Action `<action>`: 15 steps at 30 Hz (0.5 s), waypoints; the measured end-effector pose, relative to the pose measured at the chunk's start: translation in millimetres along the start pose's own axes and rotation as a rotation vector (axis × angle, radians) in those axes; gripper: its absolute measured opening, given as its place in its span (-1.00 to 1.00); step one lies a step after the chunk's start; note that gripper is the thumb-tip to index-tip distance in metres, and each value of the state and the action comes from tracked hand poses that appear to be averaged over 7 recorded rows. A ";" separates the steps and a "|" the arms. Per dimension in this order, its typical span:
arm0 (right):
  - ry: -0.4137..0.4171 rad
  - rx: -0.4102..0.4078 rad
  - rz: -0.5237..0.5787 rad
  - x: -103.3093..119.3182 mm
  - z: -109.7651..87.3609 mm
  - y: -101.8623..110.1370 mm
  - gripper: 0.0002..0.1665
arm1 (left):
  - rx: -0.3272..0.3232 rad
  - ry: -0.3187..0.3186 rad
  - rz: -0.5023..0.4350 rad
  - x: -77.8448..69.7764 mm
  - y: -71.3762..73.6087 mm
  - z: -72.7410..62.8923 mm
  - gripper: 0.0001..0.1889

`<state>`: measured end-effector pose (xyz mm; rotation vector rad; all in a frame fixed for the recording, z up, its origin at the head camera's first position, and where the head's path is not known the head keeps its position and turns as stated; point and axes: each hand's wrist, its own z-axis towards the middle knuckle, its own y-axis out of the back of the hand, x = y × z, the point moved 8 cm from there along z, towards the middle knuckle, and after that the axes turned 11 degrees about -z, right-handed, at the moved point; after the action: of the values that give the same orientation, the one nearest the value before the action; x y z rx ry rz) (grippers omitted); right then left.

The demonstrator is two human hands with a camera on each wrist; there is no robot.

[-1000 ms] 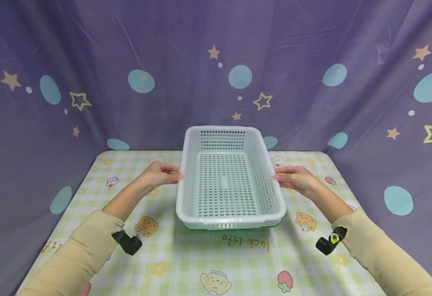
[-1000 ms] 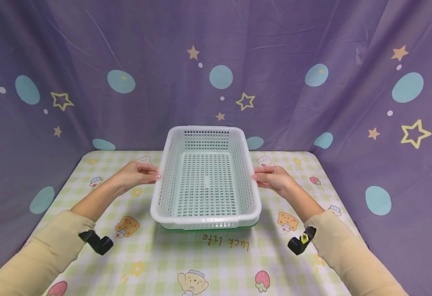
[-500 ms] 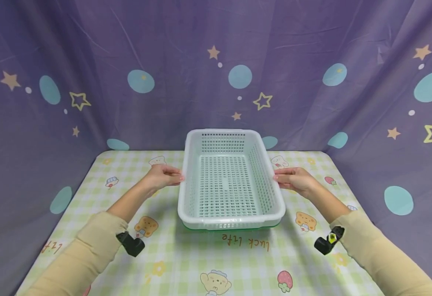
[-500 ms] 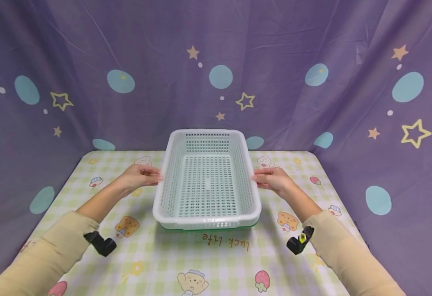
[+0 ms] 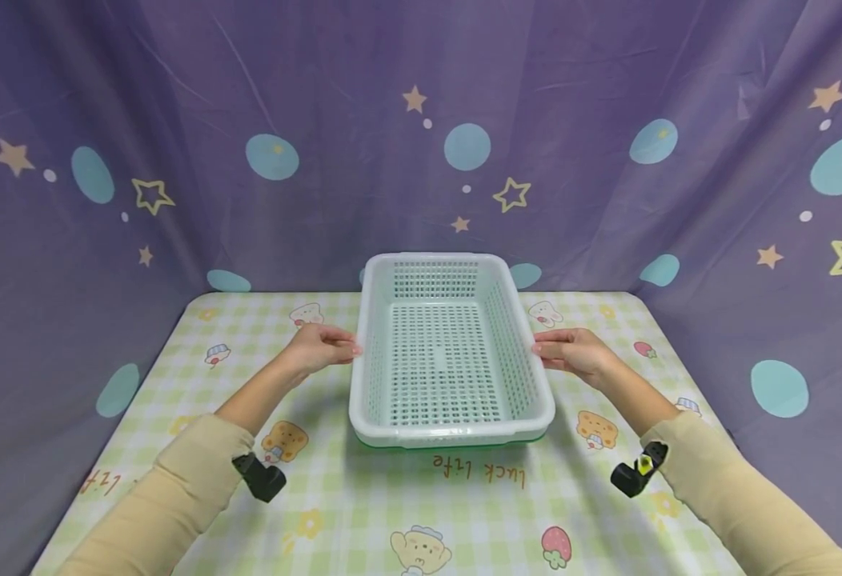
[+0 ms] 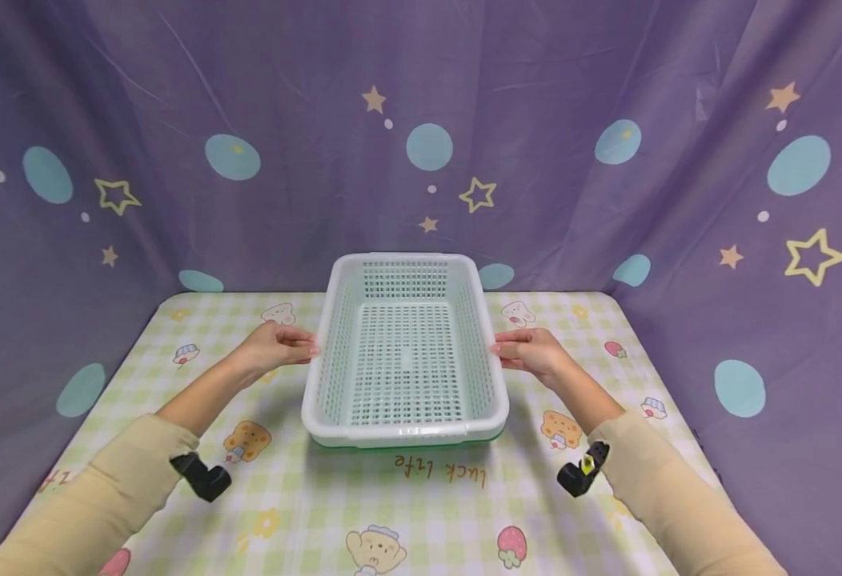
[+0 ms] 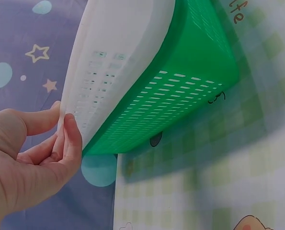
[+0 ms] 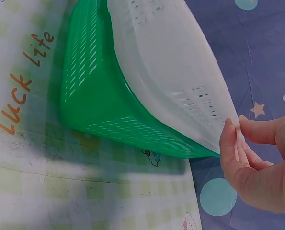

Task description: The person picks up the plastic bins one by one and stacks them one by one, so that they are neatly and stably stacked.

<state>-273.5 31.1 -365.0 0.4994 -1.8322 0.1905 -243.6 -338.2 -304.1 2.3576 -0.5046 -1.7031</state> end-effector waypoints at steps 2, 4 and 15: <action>-0.004 -0.005 0.000 -0.8 0.0 -0.4 -0.39 | -0.002 -0.005 0.005 0.6 0.1 0.1 -0.54; -0.010 -0.011 -0.005 -1.9 -0.2 -0.9 -0.38 | -0.003 -0.007 0.013 1.8 -0.3 -0.2 -0.53; -0.032 -0.052 -0.072 -5.2 -0.7 -3.5 -0.41 | -0.044 -0.019 0.030 5.2 2.6 -4.0 -0.55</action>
<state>-270.2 29.5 -370.1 0.5334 -1.8425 0.0858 -238.8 -342.7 -306.5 2.2940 -0.4988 -1.7075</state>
